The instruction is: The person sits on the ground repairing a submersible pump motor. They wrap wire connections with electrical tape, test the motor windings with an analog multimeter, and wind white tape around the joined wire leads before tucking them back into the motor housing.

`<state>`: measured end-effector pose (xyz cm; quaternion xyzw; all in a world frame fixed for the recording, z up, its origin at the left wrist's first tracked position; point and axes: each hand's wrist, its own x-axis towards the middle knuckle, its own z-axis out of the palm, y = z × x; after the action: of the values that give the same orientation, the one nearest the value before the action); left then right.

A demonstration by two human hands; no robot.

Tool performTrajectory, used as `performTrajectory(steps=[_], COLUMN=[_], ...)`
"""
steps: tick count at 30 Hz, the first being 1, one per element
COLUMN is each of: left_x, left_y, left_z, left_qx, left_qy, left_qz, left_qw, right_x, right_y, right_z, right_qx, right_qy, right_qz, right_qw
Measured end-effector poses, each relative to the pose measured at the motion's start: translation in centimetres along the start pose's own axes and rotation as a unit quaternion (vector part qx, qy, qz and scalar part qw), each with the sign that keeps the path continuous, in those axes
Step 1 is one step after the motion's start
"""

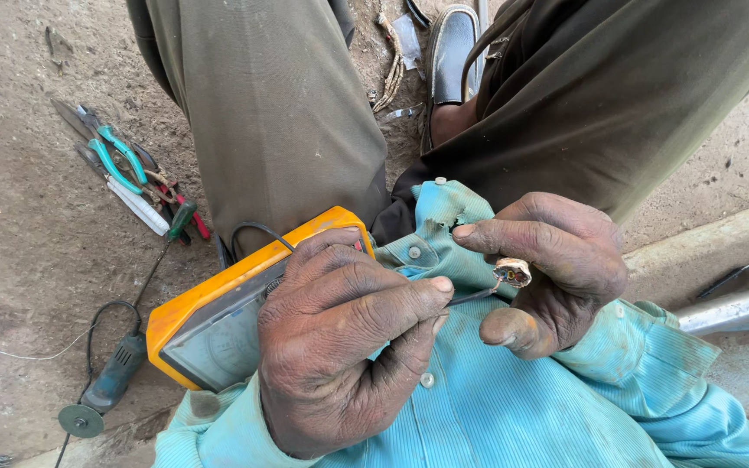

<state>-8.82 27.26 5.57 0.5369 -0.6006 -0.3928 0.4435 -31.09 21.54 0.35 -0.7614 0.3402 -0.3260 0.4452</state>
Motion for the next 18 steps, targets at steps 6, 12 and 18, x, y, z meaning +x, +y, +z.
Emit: performTrajectory(steps=[6,12,18], left_x=[-0.44,-0.39,-0.50], left_y=[-0.22,-0.21,-0.11], left_z=[0.12,0.07,0.20], left_qx=[0.020,0.024,0.026], left_qy=[-0.004,-0.007,-0.005], left_qz=[0.001,0.016,0.011], left_qw=[1.000,1.000,1.000], right_x=[0.10,0.50,0.40], right_y=[-0.67,-0.86,-0.87], right_z=[-0.13,0.49,0.46], right_qx=[-0.002,-0.035,-0.021], right_qy=[-0.003,0.023,0.035], right_qz=[0.028,0.023,0.014], right_qw=[1.000,0.999,0.999])
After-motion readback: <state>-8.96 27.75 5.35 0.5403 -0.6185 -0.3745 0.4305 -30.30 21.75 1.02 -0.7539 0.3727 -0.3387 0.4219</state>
